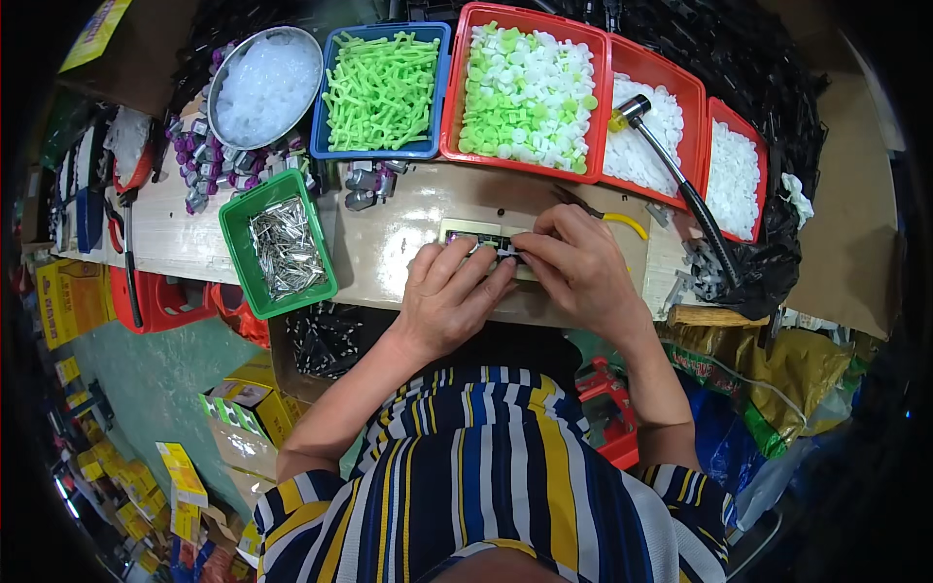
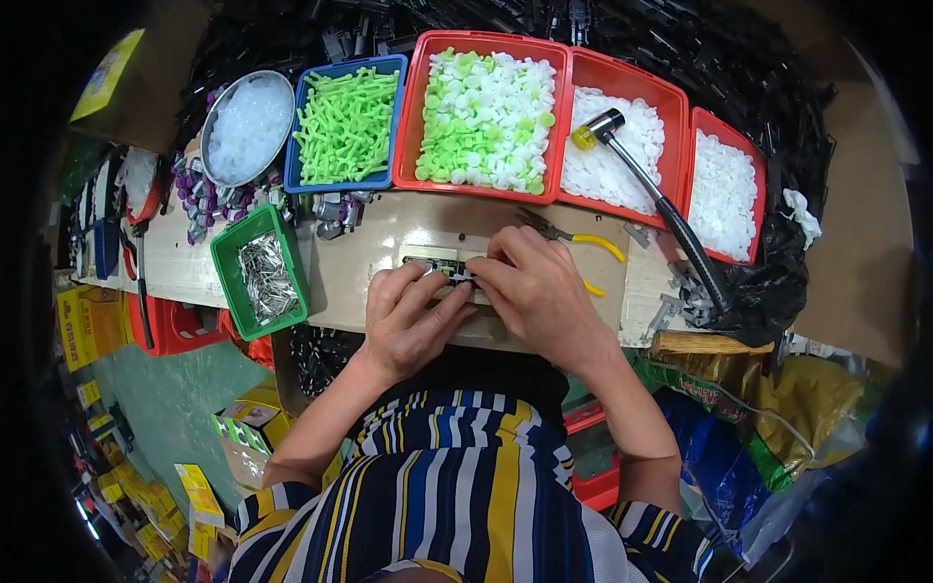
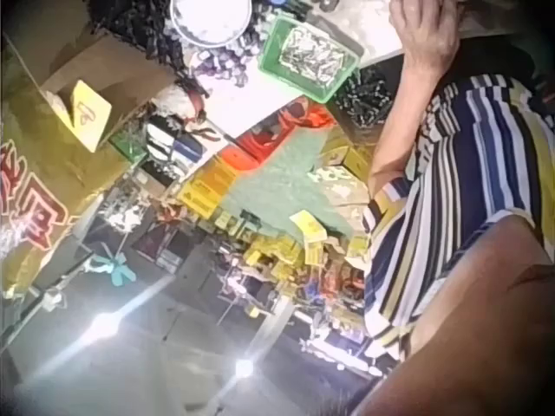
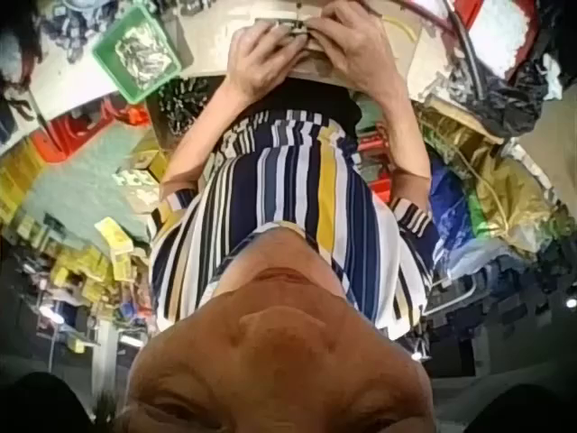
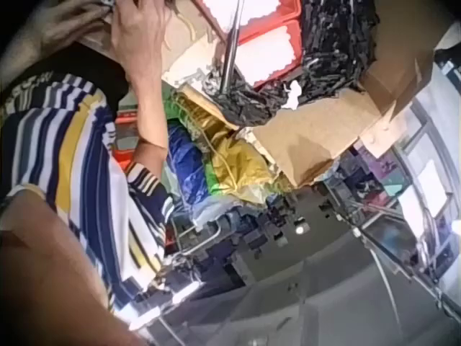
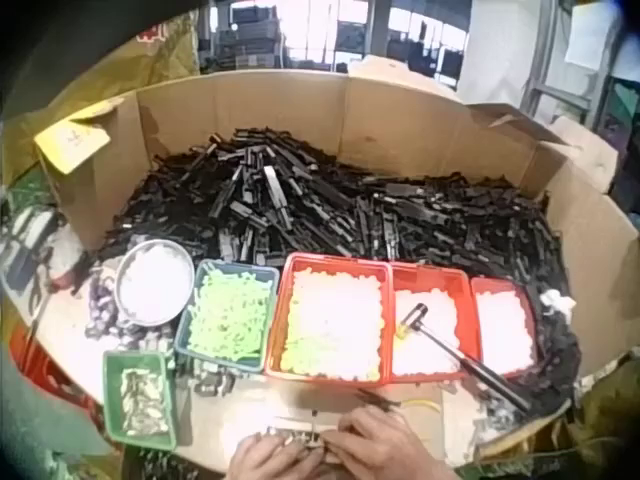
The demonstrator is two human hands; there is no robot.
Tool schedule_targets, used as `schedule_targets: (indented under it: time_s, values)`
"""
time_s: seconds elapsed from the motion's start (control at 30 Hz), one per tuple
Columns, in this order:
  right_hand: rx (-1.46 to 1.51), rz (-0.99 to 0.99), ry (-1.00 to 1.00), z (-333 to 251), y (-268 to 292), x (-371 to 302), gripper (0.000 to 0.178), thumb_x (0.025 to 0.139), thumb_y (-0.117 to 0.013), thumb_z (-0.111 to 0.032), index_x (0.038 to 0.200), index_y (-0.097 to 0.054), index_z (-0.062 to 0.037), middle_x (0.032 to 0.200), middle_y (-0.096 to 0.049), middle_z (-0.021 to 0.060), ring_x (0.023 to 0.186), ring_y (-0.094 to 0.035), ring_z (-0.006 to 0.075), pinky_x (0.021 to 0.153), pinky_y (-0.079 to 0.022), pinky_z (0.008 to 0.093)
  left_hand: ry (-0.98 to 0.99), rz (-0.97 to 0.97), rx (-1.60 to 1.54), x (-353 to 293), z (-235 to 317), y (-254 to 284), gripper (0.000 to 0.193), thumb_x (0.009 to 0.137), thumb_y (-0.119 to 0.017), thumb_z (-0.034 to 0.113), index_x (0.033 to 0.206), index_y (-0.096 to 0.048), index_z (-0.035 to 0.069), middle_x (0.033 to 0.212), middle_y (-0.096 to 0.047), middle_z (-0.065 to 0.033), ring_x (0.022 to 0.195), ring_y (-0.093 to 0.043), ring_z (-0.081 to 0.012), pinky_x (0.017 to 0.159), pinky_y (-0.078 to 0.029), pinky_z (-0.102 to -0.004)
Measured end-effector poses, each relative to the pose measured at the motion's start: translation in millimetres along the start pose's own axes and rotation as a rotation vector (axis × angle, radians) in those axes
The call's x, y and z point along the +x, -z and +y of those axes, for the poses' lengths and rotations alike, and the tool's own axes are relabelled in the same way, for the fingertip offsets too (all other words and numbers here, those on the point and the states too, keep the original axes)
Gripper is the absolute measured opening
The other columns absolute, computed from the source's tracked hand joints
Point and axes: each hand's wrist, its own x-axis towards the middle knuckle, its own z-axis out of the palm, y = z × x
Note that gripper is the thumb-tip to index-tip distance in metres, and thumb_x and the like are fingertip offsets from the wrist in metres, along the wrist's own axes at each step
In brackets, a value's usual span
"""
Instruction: Assembling small plastic components onto a base plate using pliers and manual precision.
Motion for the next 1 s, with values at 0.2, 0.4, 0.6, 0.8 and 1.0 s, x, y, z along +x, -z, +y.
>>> schedule_targets:
  time_s: [0.2, 0.4, 0.6, 0.8, 1.0]
  values:
    - [0.029, -0.014, 0.015, 3, 0, 3, 0.021, 0.077, -0.071, -0.001, 0.098, -0.069, -0.0033, 0.089, -0.058, 0.0088, 0.086, -0.060, 0.0270, 0.073, -0.046, 0.0380, -0.025, -0.009, 0.090, 1, 1, 0, 0.038, 0.068, -0.083, 0.015, 0.104, -0.071, 0.012, 0.107, -0.061, -0.0038, 0.103, -0.055, -0.0270, 0.076, -0.042, -0.0383]
    - [0.129, 0.048, -0.008, 6, -7, 1, 0.021, 0.078, -0.071, -0.001, 0.099, -0.069, -0.0016, 0.089, -0.059, 0.0102, 0.086, -0.060, 0.0287, 0.072, -0.047, 0.0382, -0.036, -0.014, 0.113, 3, 1, 0, 0.037, 0.068, -0.082, 0.016, 0.103, -0.071, 0.012, 0.105, -0.061, -0.0039, 0.102, -0.055, -0.0272, 0.079, -0.041, -0.0393]
    - [0.053, 0.114, 0.049, 11, -11, -3, 0.019, 0.077, -0.068, 0.000, 0.096, -0.068, -0.0010, 0.087, -0.058, 0.0109, 0.083, -0.059, 0.0296, 0.070, -0.047, 0.0389, -0.067, -0.021, 0.071, 8, 2, 0, 0.036, 0.069, -0.082, 0.015, 0.102, -0.071, 0.010, 0.102, -0.062, -0.0059, 0.101, -0.055, -0.0285, 0.079, -0.041, -0.0402]
    - [-0.111, 0.057, 0.085, 3, -10, -7, 0.021, 0.081, -0.061, -0.005, 0.101, -0.067, -0.0065, 0.096, -0.059, 0.0075, 0.093, -0.060, 0.0268, 0.076, -0.046, 0.0394, -0.057, -0.004, 0.071, 5, 1, 1, 0.029, 0.075, -0.079, 0.014, 0.102, -0.069, 0.007, 0.105, -0.061, -0.0088, 0.101, -0.055, -0.0301, 0.078, -0.042, -0.0414]
    - [-0.013, 0.312, -0.052, 27, 17, -36, 0.021, 0.079, -0.065, 0.002, 0.099, -0.067, -0.0020, 0.094, -0.063, 0.0112, 0.087, -0.063, 0.0324, 0.072, -0.051, 0.0388, -0.037, 0.012, 0.030, 5, 2, -1, 0.030, 0.071, -0.082, 0.011, 0.099, -0.071, 0.007, 0.101, -0.062, -0.0088, 0.101, -0.055, -0.0305, 0.080, -0.043, -0.0415]
